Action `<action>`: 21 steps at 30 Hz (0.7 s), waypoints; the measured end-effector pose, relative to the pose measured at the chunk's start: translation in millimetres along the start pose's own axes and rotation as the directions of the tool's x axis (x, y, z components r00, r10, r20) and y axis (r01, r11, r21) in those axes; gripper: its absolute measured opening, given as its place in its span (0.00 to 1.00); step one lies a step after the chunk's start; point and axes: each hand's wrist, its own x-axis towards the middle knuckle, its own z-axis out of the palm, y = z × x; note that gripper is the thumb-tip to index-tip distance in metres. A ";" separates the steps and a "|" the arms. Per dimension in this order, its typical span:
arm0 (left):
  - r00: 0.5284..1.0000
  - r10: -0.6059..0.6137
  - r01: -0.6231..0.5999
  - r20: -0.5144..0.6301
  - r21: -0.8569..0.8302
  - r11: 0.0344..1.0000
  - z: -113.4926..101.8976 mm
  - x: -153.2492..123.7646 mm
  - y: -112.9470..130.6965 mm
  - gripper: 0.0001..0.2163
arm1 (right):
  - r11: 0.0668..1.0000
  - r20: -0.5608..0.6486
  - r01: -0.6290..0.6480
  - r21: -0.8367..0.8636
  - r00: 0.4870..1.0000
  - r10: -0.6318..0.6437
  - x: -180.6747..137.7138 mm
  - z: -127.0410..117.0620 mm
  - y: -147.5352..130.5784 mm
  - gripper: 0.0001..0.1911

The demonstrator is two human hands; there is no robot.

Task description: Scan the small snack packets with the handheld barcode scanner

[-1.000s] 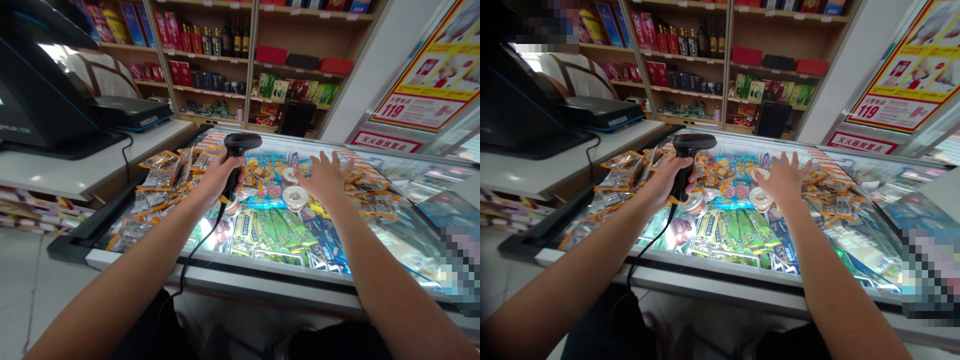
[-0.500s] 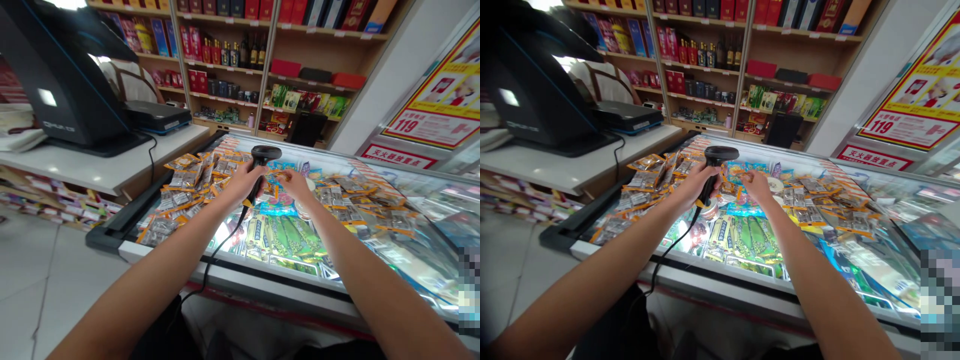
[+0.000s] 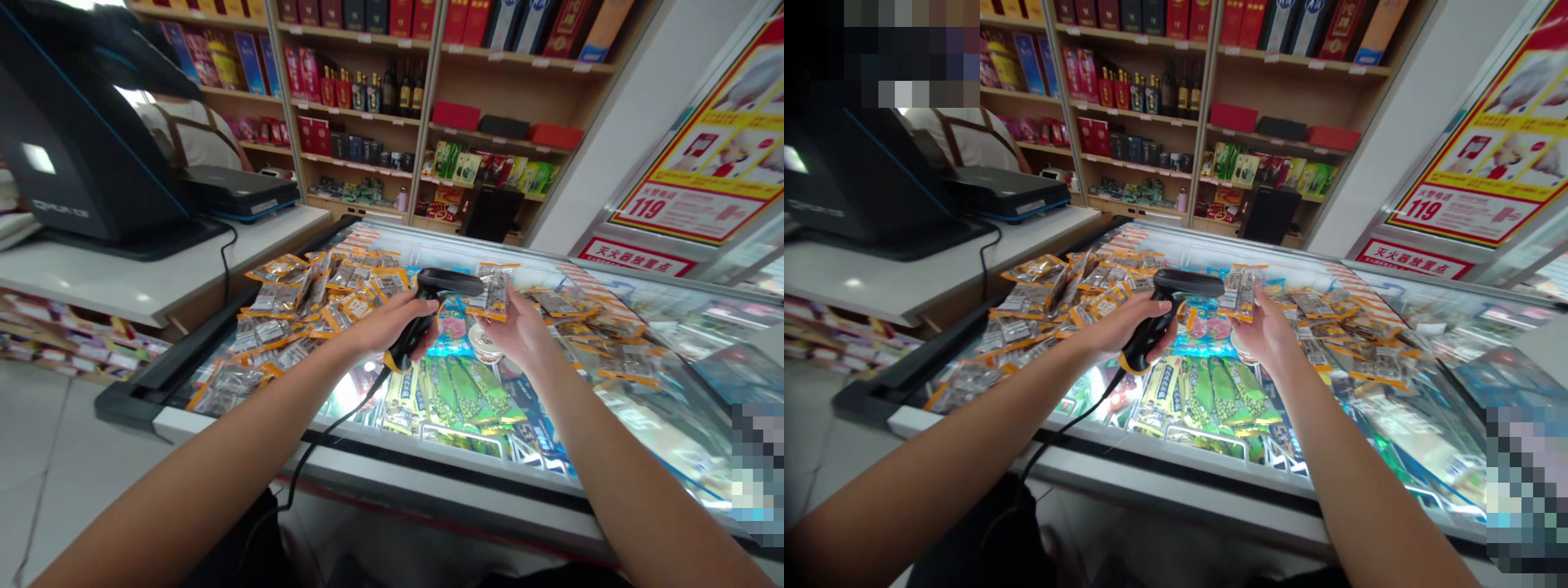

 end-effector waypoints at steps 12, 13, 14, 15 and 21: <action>0.999 -0.041 0.042 0.010 -0.111 0.993 -4.3 3.2 -6.3 0.18 | 0.992 -0.036 -0.106 0.068 0.993 0.109 -4.3 9.6 7.2 0.10; 0.999 -0.045 0.046 0.012 -0.104 0.994 -3.8 3.0 -6.5 0.18 | 0.992 -0.039 -0.109 0.068 0.993 0.112 -3.8 9.4 7.8 0.10; 0.999 -0.045 0.045 0.006 -0.097 0.994 -2.9 2.7 -6.2 0.18 | 0.992 -0.042 -0.109 0.059 0.993 0.111 -3.4 9.6 8.1 0.11; 0.999 -0.044 0.044 -0.006 -0.093 0.995 -1.7 2.2 -5.4 0.18 | 0.994 -0.041 -0.101 0.037 0.994 0.102 -3.1 10.1 7.6 0.11; 0.980 0.017 -0.046 -0.197 -0.145 0.988 3.7 0.2 6.5 0.13 | 0.620 0.024 0.303 -0.724 0.909 -0.416 -3.3 -2.2 -25.1 0.13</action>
